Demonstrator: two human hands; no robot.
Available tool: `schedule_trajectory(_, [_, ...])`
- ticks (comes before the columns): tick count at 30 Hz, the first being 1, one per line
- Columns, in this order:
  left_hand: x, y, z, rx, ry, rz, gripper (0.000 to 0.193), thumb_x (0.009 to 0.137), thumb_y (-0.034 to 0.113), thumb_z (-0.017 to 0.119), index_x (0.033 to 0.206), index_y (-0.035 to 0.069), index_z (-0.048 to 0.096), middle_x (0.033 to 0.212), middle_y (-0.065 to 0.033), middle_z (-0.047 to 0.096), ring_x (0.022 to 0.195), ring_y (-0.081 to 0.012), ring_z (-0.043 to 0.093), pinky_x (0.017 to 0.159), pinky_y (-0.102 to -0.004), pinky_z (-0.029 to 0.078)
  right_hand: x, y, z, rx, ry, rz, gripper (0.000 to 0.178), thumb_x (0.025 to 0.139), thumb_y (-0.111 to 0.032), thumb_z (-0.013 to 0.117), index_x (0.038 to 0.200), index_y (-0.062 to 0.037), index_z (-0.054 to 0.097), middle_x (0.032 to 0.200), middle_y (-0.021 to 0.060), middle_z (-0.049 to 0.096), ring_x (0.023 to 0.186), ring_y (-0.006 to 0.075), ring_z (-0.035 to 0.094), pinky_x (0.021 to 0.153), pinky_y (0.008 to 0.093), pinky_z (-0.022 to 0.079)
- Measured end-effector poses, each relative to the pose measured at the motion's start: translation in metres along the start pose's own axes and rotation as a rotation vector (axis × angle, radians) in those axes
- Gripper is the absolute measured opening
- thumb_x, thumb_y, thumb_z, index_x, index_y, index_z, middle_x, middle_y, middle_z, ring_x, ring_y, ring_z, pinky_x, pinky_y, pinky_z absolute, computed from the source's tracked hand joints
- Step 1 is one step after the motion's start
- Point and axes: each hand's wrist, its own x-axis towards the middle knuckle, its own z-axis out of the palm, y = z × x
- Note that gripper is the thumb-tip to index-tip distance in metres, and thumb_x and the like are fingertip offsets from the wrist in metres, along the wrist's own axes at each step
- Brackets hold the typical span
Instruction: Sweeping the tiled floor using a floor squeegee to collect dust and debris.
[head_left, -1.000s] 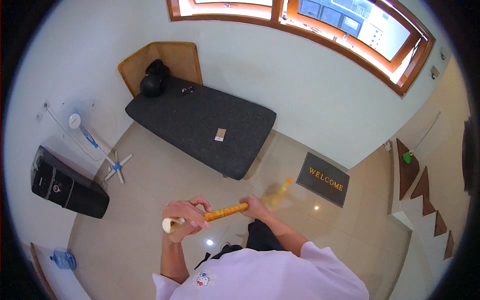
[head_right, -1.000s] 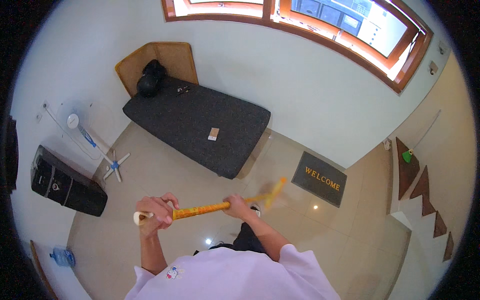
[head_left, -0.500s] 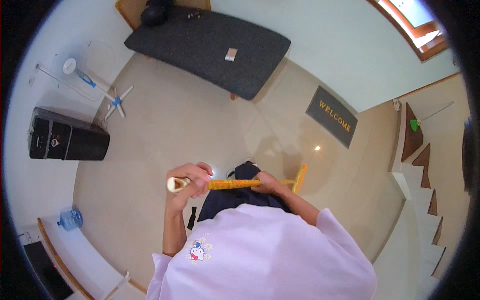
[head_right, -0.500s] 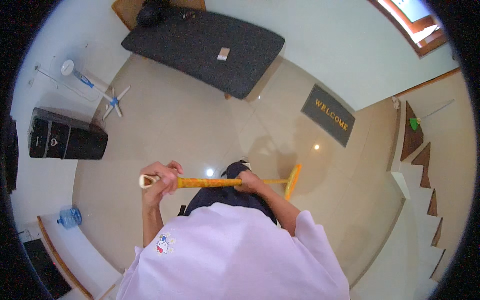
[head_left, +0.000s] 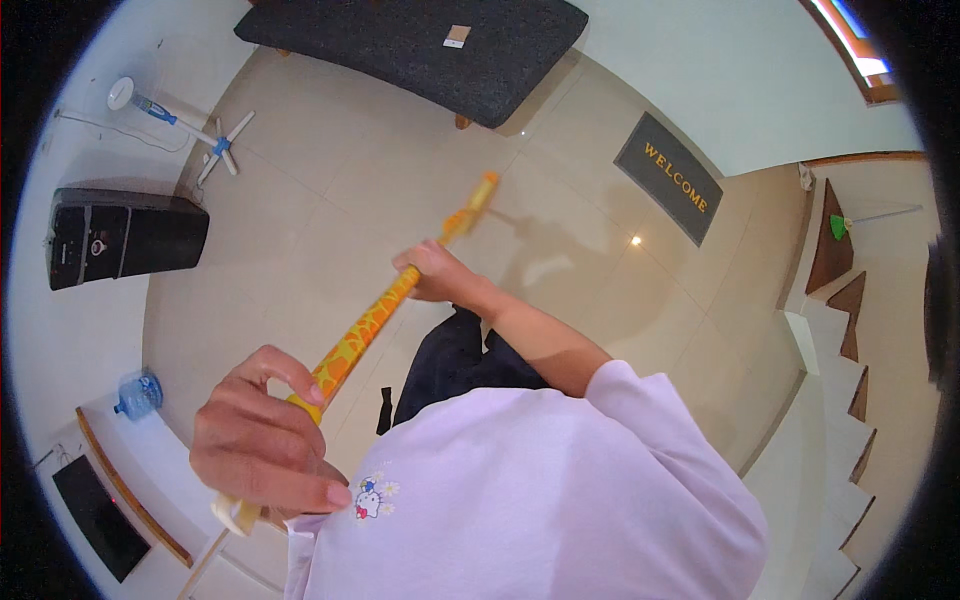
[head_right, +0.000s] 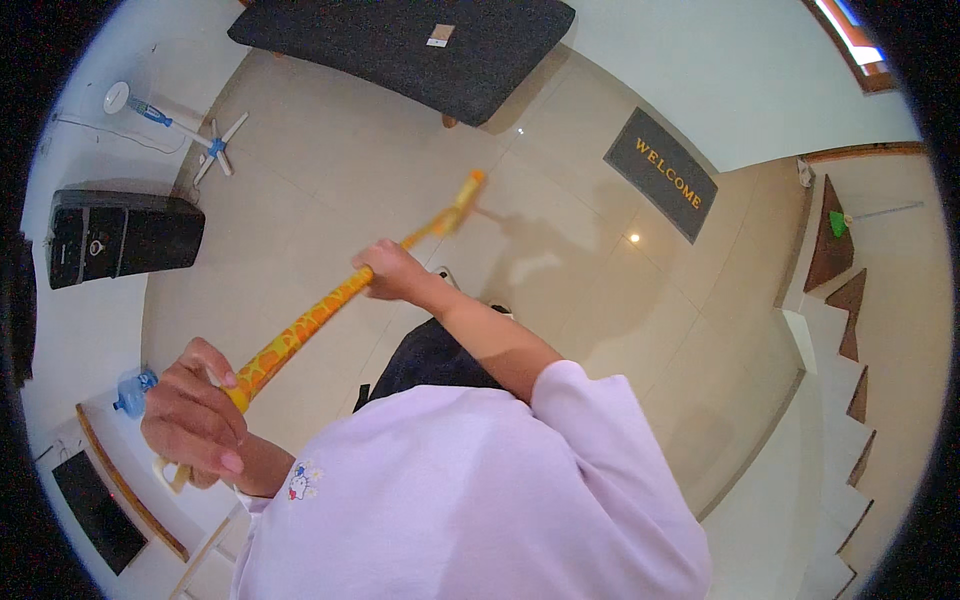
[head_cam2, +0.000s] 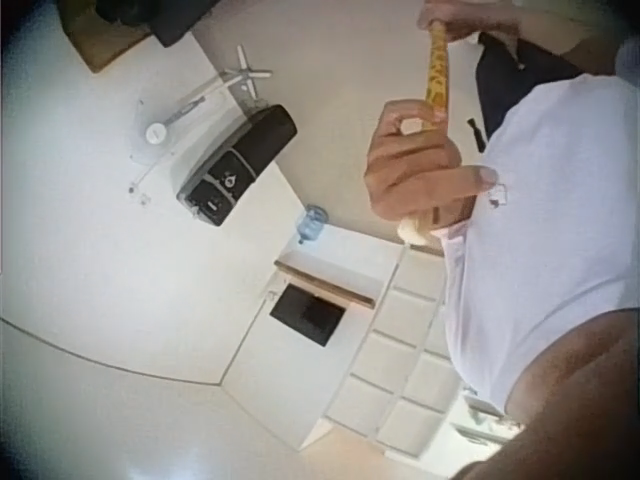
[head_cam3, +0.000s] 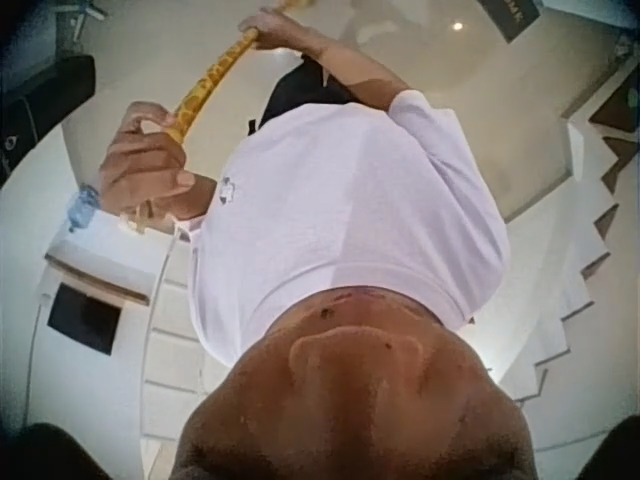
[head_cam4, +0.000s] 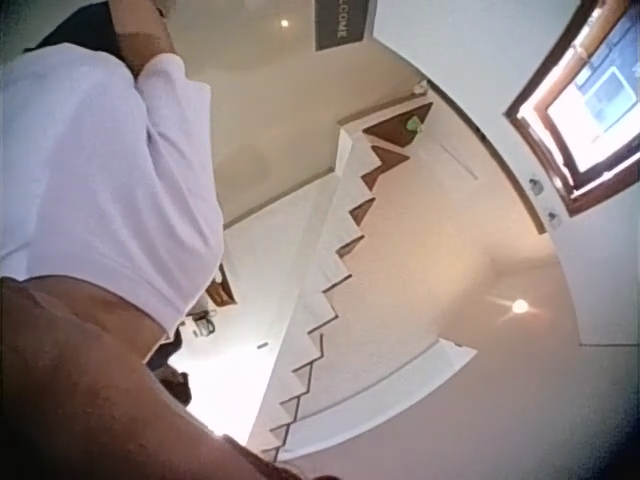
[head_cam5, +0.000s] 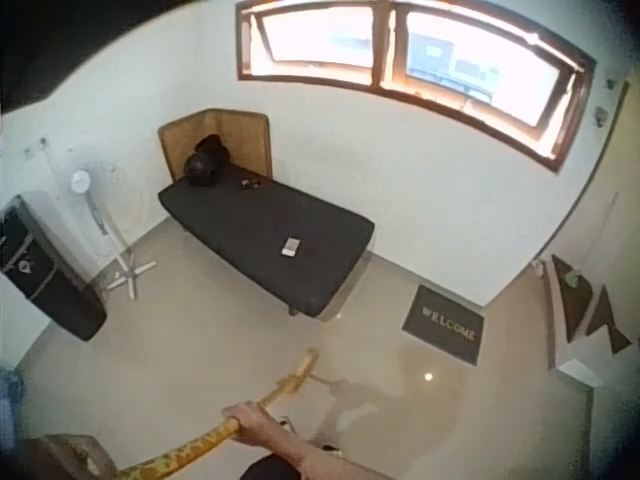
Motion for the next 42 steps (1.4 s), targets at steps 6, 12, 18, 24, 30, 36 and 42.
schedule_trajectory(6, [-0.042,-0.046,0.064,-0.315,0.456,-0.373,0.007,0.068,0.008,0.049,0.067,0.003,0.055,0.04,0.0004,0.043,0.033,-0.0088,0.038,0.063,-0.0323,0.038,-0.128,0.013,-0.024,-0.029,-0.357,0.514,0.021,0.056,-0.022,0.059,0.067,-0.0038,0.057,0.066,0.0151,0.055,0.067,0.0331,0.052,0.06,0.0392,0.042])
schedule_trajectory(12, [-0.061,-0.032,0.109,-0.302,0.644,-0.418,0.009,0.069,0.013,0.053,0.063,0.006,0.053,0.043,0.0017,0.041,0.035,-0.0071,0.036,0.064,-0.0345,0.036,-0.182,0.013,-0.038,-0.071,-0.42,0.549,0.016,0.058,-0.019,0.056,0.06,-0.0035,0.054,0.06,0.0149,0.054,0.059,0.0312,0.053,0.055,0.0381,0.041])
schedule_trajectory(18, [-0.037,0.057,0.074,0.156,0.762,0.043,0.011,0.071,0.029,0.055,0.066,0.02,0.053,0.044,0.0049,0.042,0.037,-0.0073,0.04,0.062,-0.0285,0.033,-0.087,-0.06,-0.04,-0.058,-0.228,0.145,0.012,0.055,-0.015,0.055,0.058,-0.0042,0.052,0.059,0.0153,0.052,0.064,0.0319,0.051,0.058,0.0389,0.042])
schedule_trajectory(24, [-0.021,0.077,0.111,0.142,0.084,0.045,0.017,0.065,0.028,0.061,0.058,0.021,0.047,0.04,0.004,0.044,0.033,-0.0044,0.035,0.055,-0.0276,0.03,-0.08,-0.035,-0.032,0.008,-0.195,-0.104,0.012,0.053,-0.012,0.057,0.057,-0.0034,0.051,0.061,0.0142,0.052,0.064,0.0323,0.051,0.059,0.0392,0.041])
schedule_trajectory(30, [-0.058,0.032,0.145,-0.146,0.566,-0.181,0.004,0.057,0.003,0.057,0.058,0.006,0.055,0.043,-0.002,0.047,0.037,-0.013,0.044,0.06,-0.0344,0.038,-0.159,0.013,-0.021,-0.085,-0.131,-0.044,0.019,0.05,-0.014,0.063,0.064,-0.0063,0.053,0.061,0.0136,0.051,0.059,0.0315,0.049,0.052,0.0364,0.04])
schedule_trajectory(36, [-0.124,0.02,0.141,-0.322,0.65,-0.394,0.004,0.06,0.005,0.053,0.063,0.004,0.057,0.045,-0.0043,0.048,0.036,-0.0135,0.042,0.063,-0.0345,0.038,-0.186,-0.001,-0.008,-0.221,-0.484,0.218,0.018,0.055,-0.019,0.058,0.067,-0.0056,0.057,0.066,0.0143,0.055,0.068,0.0311,0.053,0.062,0.038,0.043])
schedule_trajectory(42, [-0.191,0.095,0.055,0.043,1.075,-0.18,0.015,0.068,0.018,0.055,0.058,0.008,0.048,0.04,-0.0003,0.044,0.032,-0.0091,0.039,0.06,-0.0342,0.035,-0.075,-0.089,0.083,-0.174,-0.572,0.012,0.014,0.056,-0.018,0.057,0.061,-0.0057,0.055,0.057,0.0157,0.051,0.061,0.0337,0.051,0.057,0.0385,0.042])
